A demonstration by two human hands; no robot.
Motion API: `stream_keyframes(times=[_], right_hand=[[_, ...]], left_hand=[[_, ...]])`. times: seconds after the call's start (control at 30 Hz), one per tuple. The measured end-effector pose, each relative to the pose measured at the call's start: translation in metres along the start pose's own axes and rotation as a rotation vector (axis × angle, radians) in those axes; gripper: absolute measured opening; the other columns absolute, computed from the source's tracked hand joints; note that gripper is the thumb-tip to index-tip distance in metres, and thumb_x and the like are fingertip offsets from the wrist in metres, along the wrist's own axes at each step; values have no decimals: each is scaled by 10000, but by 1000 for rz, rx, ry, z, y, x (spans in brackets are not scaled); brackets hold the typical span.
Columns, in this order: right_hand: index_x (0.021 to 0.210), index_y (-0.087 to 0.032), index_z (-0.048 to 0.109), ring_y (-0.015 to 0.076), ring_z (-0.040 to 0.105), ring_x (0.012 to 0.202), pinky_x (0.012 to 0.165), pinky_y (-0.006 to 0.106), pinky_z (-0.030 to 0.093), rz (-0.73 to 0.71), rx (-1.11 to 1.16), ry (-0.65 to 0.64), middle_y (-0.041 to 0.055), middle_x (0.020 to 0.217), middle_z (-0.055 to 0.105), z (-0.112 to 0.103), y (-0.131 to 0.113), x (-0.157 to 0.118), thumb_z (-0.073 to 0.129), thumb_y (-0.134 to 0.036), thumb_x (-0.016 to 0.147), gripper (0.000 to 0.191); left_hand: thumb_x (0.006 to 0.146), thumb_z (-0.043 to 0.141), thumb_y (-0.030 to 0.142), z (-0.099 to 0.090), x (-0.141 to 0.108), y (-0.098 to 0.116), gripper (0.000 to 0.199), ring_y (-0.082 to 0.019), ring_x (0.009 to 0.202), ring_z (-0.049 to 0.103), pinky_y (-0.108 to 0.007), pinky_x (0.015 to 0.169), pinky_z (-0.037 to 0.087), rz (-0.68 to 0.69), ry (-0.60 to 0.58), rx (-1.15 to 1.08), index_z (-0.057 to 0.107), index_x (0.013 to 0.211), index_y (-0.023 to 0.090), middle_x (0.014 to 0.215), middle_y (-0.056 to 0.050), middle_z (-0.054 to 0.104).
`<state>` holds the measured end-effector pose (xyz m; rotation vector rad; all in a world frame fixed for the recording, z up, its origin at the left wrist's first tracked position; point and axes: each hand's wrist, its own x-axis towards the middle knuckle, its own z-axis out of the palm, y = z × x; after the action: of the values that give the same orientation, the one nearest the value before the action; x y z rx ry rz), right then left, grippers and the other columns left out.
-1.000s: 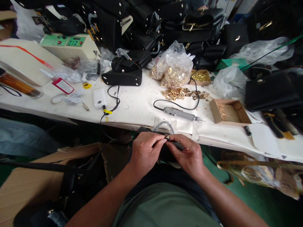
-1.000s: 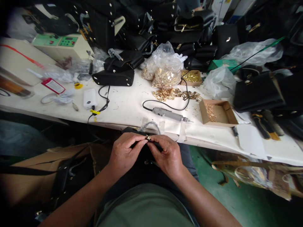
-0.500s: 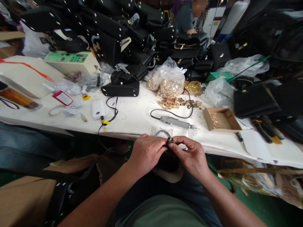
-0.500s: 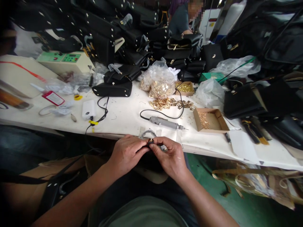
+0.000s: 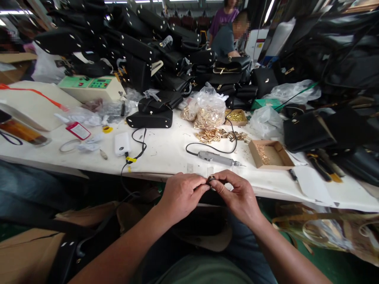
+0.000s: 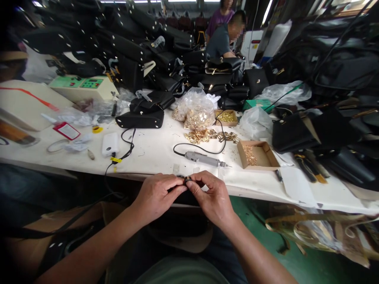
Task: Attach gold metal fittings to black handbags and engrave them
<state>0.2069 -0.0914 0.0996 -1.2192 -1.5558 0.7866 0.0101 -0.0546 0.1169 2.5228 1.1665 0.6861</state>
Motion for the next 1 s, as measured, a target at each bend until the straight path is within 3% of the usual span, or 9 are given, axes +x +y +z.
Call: stream_keyframes(times=[0.23, 0.43, 0.77, 1.0], right_hand=[[963, -217, 752, 210, 684, 866, 777, 305, 520, 36, -17, -27, 44, 909, 748, 6, 14, 3, 649, -403, 978, 213], [1018, -236, 789, 221, 720, 937, 841, 316, 537, 77, 14, -25, 47, 996, 784, 12, 22, 9, 650, -392, 980, 212], [923, -220, 796, 205, 698, 765, 721, 310, 542, 134, -56, 165, 37, 855, 779, 26, 29, 9, 718, -418, 913, 213], [871, -192, 760, 189, 651, 767, 750, 303, 508, 265, 134, 20, 31, 809, 743, 17, 25, 14, 701, -480, 921, 299]], left_hand=[[944, 695, 235, 10, 3, -5, 38, -197, 866, 742, -312, 771, 492, -40, 12, 6, 733, 942, 237, 931, -6, 793], [895, 731, 174, 14, 12, -11, 307, -211, 884, 762, -327, 814, 536, -85, 52, -16, 731, 1185, 277, 1003, -3, 814], [901, 736, 224, 16, 15, -17, 188, -206, 799, 742, -317, 751, 518, -77, 60, 21, 765, 1078, 281, 917, 1, 813], [898, 732, 218, 12, 17, -18, 152, -203, 802, 739, -302, 741, 499, -100, -6, -35, 775, 1012, 310, 900, 21, 808]])
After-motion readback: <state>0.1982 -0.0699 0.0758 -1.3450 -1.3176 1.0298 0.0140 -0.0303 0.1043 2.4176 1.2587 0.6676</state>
